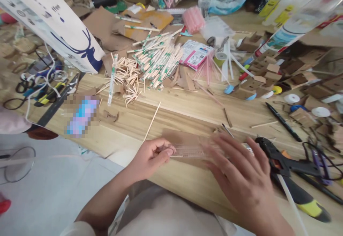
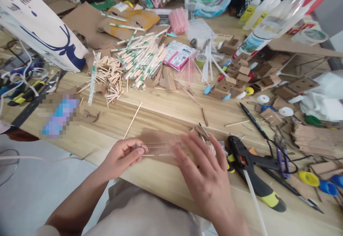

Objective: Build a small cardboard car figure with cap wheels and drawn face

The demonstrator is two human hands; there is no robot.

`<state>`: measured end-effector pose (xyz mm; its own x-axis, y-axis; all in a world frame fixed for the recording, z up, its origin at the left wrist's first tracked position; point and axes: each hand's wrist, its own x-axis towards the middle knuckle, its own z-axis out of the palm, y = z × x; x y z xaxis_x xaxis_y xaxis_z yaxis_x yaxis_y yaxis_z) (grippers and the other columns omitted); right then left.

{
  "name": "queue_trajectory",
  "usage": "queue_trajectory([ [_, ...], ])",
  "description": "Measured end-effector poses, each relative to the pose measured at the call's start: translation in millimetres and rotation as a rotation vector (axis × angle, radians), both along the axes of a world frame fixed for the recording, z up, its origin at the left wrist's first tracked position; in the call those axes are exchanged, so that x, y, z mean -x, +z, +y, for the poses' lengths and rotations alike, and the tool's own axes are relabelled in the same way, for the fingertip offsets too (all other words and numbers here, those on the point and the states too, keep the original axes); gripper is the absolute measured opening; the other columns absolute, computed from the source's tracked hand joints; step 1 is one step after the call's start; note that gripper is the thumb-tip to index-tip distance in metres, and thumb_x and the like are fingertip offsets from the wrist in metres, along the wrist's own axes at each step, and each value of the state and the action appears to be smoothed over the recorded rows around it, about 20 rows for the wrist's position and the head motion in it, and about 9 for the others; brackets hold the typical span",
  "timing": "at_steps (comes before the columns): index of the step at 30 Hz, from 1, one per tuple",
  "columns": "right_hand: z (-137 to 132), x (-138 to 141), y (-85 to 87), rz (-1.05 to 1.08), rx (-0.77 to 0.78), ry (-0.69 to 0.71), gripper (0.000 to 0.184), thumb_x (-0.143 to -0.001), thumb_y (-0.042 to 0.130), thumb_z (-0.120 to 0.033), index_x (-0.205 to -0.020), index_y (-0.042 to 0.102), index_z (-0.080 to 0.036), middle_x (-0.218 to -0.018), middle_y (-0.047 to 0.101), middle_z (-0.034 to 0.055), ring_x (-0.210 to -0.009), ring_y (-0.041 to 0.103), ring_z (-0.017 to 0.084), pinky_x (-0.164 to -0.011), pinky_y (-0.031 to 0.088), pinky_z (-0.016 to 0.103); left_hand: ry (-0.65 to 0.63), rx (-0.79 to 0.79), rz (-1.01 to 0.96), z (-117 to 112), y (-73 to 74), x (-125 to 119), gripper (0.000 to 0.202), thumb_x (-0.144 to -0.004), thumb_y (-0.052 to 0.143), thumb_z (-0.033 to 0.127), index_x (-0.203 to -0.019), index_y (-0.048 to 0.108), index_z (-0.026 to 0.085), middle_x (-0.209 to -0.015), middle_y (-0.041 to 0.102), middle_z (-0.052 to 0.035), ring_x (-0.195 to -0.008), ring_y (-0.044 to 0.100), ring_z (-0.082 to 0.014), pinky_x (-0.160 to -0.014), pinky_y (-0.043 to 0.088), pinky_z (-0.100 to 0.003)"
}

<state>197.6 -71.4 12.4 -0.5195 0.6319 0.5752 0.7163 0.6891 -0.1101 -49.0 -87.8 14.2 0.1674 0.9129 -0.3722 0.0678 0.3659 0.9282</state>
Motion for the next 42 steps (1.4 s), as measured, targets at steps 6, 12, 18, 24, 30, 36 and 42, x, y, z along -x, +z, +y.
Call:
queue_trajectory([
  [6, 9.8, 5.7, -12.9, 0.024, 0.166, 0.089, 0.021, -0.104, 0.055, -0.016, -0.116, 0.071, -0.021, -0.098, 0.08, 0.0076, -0.084, 0.075, 0.021, -0.077, 0.06, 0.034, 0.035, -0.354, 0.471, -15.6, -16.8, 10.0, 0.028, -0.101, 0.054, 0.042, -0.106, 0.07, 0.019, -0.074, 0.069, -0.0009, -0.064, 0.064, -0.0148, -0.061, 0.055, -0.026],
  [12, 14.2, 10.5, -23.6, 0.091, 0.242, 0.041, 0.026, -0.104, 0.057, -0.023, -0.127, 0.07, -0.023, -0.099, 0.08, 0.0075, -0.083, 0.076, 0.022, -0.074, 0.064, 0.034, -0.093, -0.959, 0.911, -37.0, -34.4, 8.1, 0.025, -0.106, 0.049, 0.028, -0.122, 0.066, 0.017, -0.117, 0.076, -0.0137, -0.112, 0.073, -0.0238, -0.094, 0.063, -0.036],
  [18, 20.2, 20.6, -27.2, 0.085, 0.309, 0.11, 0.027, -0.103, 0.057, -0.018, -0.124, 0.073, -0.025, -0.103, 0.079, 0.0079, -0.088, 0.075, 0.022, -0.077, 0.065, 0.035, -0.137, -0.987, 0.889, -40.0, -43.8, 7.5, 0.029, -0.104, 0.052, 0.021, -0.13, 0.064, 0.016, -0.123, 0.078, -0.013, -0.122, 0.072, -0.0243, -0.104, 0.063, -0.04],
  [24, 27.0, 22.9, -31.1, 0.058, 0.292, 0.147, 0.025, -0.103, 0.059, -0.019, -0.121, 0.075, -0.024, -0.101, 0.077, 0.0093, -0.087, 0.073, 0.022, -0.074, 0.065, 0.036, -0.119, -1.016, 0.909, -40.4, -47.9, 8.0, 0.025, -0.103, 0.053, 0.014, -0.124, 0.067, 0.014, -0.121, 0.079, -0.0126, -0.121, 0.073, -0.0233, -0.106, 0.063, -0.04],
  [30, 29.3, 22.5, -28.8, 0.047, 0.294, 0.153, 0.03, -0.101, 0.058, -0.014, -0.124, 0.074, -0.026, -0.101, 0.075, 0.0087, -0.088, 0.073, 0.022, -0.075, 0.064, 0.037, -0.127, -0.994, 0.895, -42.3, -49.6, 9.2, 0.028, -0.102, 0.054, 0.014, -0.127, 0.068, 0.015, -0.123, 0.079, -0.0117, -0.123, 0.073, -0.0229, -0.106, 0.063, -0.04],
  [36, 27.2, 24.3, -27.5, 0.016, 0.267, 0.128, 0.032, -0.1, 0.056, -0.009, -0.123, 0.073, -0.022, -0.103, 0.074, 0.0101, -0.089, 0.071, 0.022, -0.077, 0.064, 0.038, -0.135, -0.982, 0.89, -42.4, -48.9, 9.1, 0.029, -0.101, 0.056, 0.013, -0.128, 0.067, 0.014, -0.124, 0.079, -0.0123, -0.124, 0.072, -0.0236, -0.106, 0.062, -0.04],
  [42, 21.4, 24.9, -29.3, -0.011, 0.278, 0.096, 0.041, -0.097, 0.054, -0.005, -0.129, 0.07, -0.026, -0.107, 0.074, 0.0094, -0.091, 0.071, 0.023, -0.078, 0.065, 0.041, -0.136, -0.983, 0.888, -41.8, -47.6, 8.6, 0.032, -0.101, 0.056, 0.012, -0.131, 0.067, 0.015, -0.124, 0.079, -0.012, -0.124, 0.072, -0.0235, -0.107, 0.062, -0.04],
])
